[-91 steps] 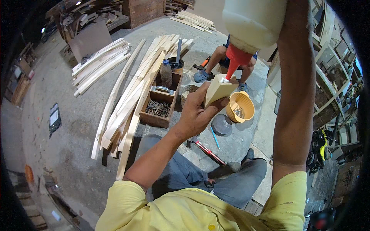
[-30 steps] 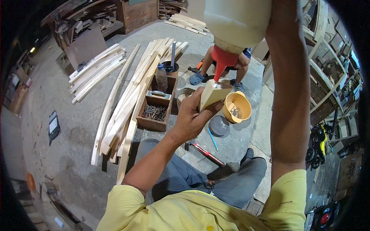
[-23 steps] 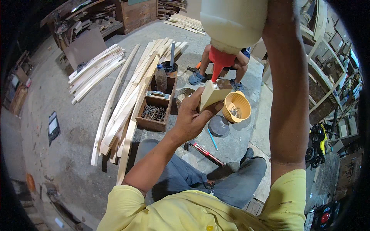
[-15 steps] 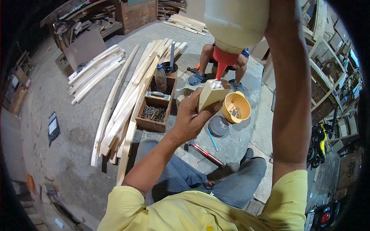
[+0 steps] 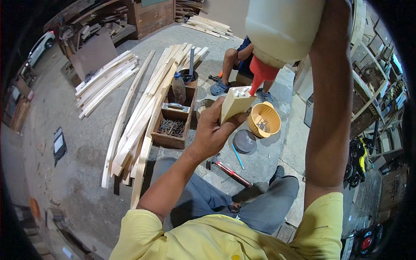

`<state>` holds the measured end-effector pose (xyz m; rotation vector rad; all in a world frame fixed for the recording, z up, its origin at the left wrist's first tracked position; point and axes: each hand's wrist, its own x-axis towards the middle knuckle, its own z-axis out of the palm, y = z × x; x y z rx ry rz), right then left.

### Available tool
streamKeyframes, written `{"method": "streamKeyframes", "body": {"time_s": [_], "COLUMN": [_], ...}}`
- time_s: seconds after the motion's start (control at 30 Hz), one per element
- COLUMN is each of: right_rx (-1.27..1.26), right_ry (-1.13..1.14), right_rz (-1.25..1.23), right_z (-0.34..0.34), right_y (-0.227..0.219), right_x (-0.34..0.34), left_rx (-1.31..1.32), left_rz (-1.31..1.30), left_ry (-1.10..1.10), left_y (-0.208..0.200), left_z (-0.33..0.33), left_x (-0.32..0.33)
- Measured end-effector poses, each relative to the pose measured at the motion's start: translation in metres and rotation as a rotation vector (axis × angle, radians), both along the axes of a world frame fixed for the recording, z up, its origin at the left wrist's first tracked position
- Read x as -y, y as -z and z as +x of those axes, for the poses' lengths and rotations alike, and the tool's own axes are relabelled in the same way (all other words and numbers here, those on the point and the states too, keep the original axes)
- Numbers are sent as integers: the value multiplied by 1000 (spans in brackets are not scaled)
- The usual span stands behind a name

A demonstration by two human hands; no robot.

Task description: The person is marking wood with a pencil and applying glue to join pieces for a wooden frame in a workshop.

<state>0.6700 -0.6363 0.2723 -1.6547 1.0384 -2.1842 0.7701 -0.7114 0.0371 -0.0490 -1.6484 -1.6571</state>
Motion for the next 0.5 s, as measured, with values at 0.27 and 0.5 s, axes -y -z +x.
{"method": "streamKeyframes", "body": {"time_s": [0.27,0.5], "right_rx": [-35,-347], "right_ry": [-36,294], "right_rz": [51,-34], "right_z": [-2,18], "right_y": [1,13], "right_x": [-1,8], "left_rx": [-17,9], "left_rz": [-6,-19], "left_ry": [-3,27], "left_y": [2,1], "left_z": [-1,-1], "left_x": [1,1]}}
